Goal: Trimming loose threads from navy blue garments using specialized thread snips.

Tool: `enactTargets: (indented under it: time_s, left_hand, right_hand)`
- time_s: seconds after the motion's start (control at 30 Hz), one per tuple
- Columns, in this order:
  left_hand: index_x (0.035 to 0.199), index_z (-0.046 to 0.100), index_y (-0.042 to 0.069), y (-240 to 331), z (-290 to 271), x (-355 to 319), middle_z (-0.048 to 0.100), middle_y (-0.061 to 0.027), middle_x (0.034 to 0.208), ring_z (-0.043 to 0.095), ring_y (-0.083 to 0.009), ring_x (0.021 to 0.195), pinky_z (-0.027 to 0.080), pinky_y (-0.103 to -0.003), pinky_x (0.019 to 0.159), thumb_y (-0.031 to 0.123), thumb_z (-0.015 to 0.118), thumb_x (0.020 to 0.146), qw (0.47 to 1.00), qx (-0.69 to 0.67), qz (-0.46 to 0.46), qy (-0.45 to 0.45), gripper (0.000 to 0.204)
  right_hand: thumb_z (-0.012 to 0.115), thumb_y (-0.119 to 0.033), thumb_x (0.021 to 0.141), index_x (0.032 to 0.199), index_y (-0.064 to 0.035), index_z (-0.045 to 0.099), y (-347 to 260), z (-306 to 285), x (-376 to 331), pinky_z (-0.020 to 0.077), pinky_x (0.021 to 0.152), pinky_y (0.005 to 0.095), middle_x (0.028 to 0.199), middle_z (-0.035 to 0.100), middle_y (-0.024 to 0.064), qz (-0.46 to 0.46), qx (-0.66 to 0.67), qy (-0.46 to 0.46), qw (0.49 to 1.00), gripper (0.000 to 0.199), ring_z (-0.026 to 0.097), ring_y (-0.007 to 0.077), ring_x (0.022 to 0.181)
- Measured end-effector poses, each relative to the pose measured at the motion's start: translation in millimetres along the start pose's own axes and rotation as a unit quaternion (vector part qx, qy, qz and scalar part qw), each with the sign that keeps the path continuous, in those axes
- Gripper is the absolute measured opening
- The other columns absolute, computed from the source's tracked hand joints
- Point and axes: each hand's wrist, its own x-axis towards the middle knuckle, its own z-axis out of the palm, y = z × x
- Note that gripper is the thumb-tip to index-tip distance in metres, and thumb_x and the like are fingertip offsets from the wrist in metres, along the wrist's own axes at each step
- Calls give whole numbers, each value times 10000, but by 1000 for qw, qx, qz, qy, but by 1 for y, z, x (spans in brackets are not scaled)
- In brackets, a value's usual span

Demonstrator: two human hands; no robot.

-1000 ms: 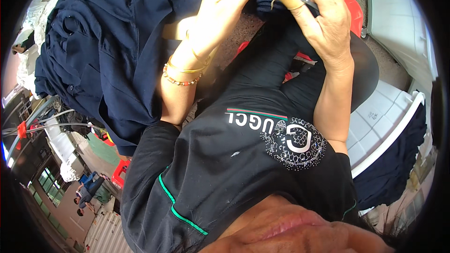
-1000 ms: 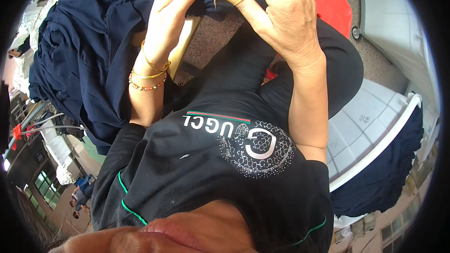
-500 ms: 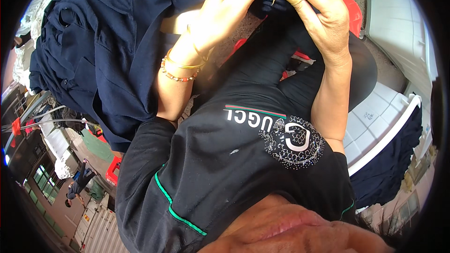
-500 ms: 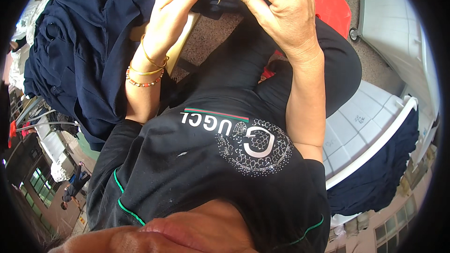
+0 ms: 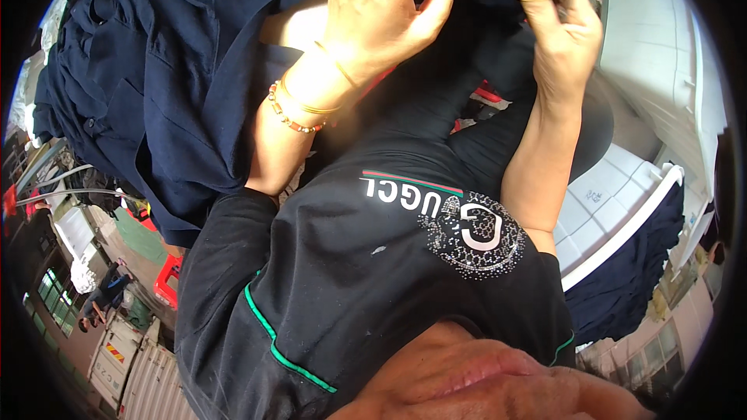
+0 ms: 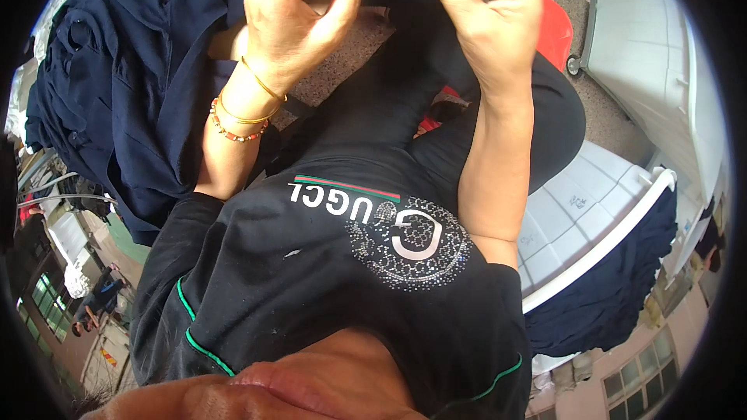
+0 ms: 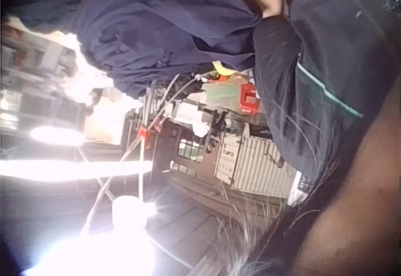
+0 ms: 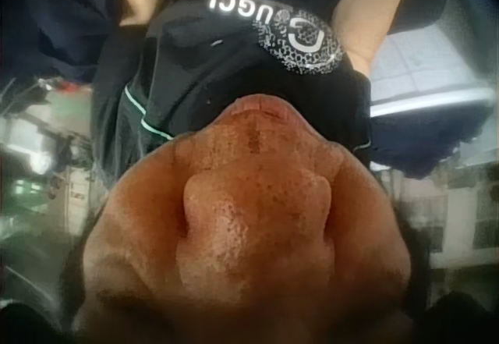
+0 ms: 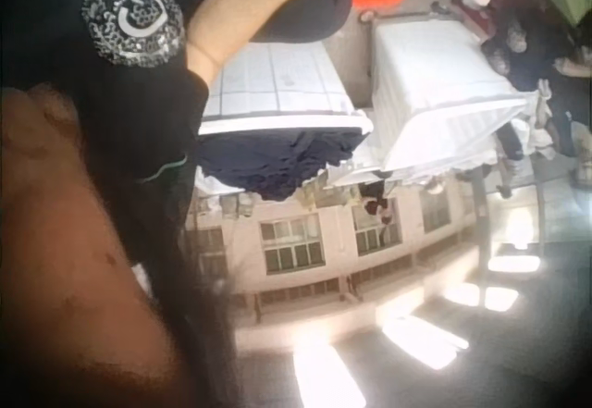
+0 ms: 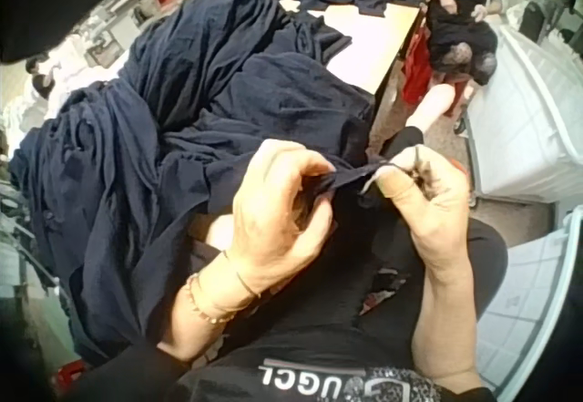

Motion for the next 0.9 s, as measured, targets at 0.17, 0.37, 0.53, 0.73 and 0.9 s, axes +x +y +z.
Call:
enactTargets:
  time_s: [0.17, 0.37, 0.53, 0.73, 0.9]
  left_hand:
    - [1055, 603, 3, 27, -15, 10, 591, -160, 945, 629, -305, 826, 521, -359, 741, -88, 634, 754, 970, 45, -228, -66, 316]
    - [1007, 660, 2, -10, -23, 8, 661, -75, 961, 628, -203, 902, 497, -298, 816, -35, 694, 881, 970, -147, -192, 4, 136]
    - [1164, 688, -11, -1, -39, 18, 669, 7, 1033, 572, -71, 968, 468, -240, 896, 60, 629, 1017, 819, -319, -456, -138, 173]
    - [1143, 691, -14, -23, -32, -5, 672, 4, 1035, 574, -82, 983, 459, -247, 920, 61, 624, 1022, 834, -386, -365, -150, 158]
    - [1127, 688, -16, -16, -31, -3, 682, -19, 1046, 589, -99, 1000, 466, -263, 940, 59, 615, 1027, 718, -448, -526, -88, 145]
  right_hand:
    - [683, -41, 975, 1084, 48, 652, -56, 16, 5, 405, 704, 208, 990, 617, 92, -138, -5, -29, 990, 144, 530, 109, 803]
    - [674, -55, 995, 1130, 29, 666, -63, 5, 13, 410, 593, 193, 881, 655, 22, -55, 96, 51, 993, 160, 531, 45, 662]
    - [711, -13, 964, 1004, 8, 724, -46, -3, 29, 471, 878, 223, 980, 675, -7, -16, 15, 70, 997, 48, 604, 71, 919]
    - [752, -36, 942, 1038, 36, 727, -20, 2, 35, 490, 794, 203, 945, 700, 3, -13, -131, 68, 989, 123, 622, 69, 867]
    - [803, -113, 910, 1247, -33, 697, -26, 28, 22, 477, 874, 217, 1060, 672, 4, 8, -180, -8, 984, 362, 603, 76, 945]
